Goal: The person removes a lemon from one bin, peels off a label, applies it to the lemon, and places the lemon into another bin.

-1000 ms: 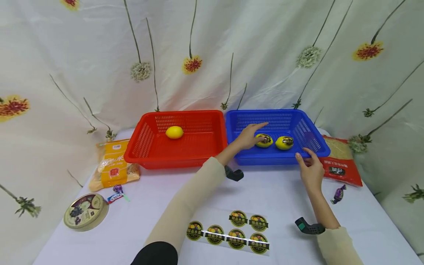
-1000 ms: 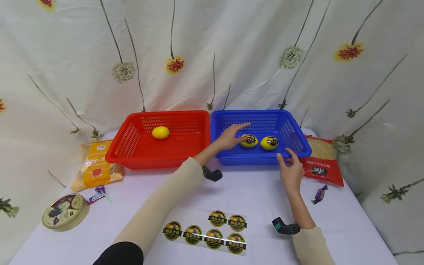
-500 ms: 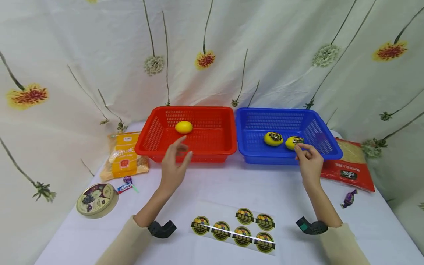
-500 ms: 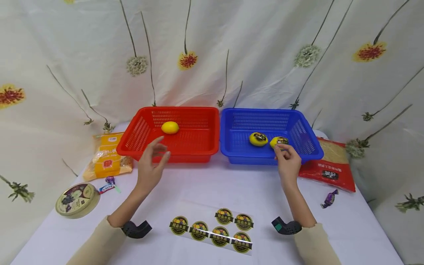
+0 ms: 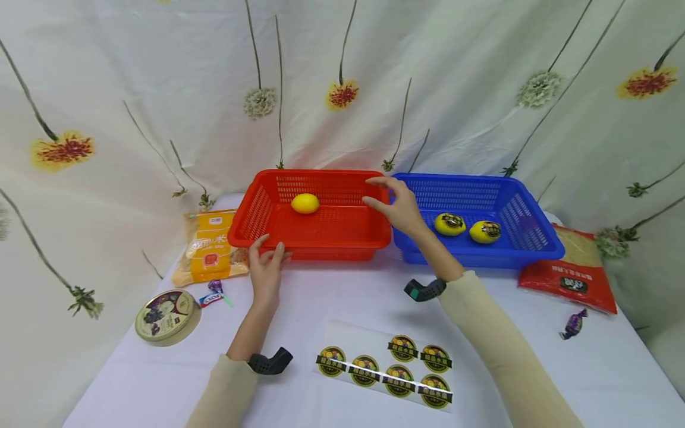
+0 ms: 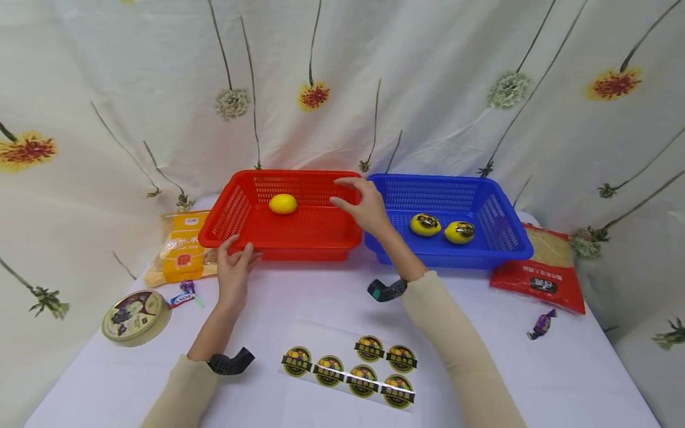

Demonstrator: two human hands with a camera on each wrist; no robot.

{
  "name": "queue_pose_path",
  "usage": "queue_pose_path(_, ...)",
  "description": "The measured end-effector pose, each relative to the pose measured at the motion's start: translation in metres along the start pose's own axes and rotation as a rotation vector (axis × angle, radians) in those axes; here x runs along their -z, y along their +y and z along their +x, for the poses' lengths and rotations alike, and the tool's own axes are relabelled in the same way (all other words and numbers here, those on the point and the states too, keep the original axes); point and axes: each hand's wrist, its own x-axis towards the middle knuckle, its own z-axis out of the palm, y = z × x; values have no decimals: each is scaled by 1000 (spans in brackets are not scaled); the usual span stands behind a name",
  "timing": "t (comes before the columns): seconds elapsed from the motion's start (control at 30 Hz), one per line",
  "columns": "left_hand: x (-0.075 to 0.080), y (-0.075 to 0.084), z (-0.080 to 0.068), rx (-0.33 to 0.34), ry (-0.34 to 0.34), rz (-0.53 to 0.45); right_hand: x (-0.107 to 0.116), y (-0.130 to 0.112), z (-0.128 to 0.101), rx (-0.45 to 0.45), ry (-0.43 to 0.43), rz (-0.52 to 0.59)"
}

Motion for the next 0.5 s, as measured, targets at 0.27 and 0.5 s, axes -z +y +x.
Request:
queue_pose_path(0.27, -4, 3, 4, -42, 86, -286, -71, 0, 71, 12, -230, -37)
queue_pose_path(0.5, -3, -11, 6, -76, 87, -269, -118, 16, 103, -86, -391, -211)
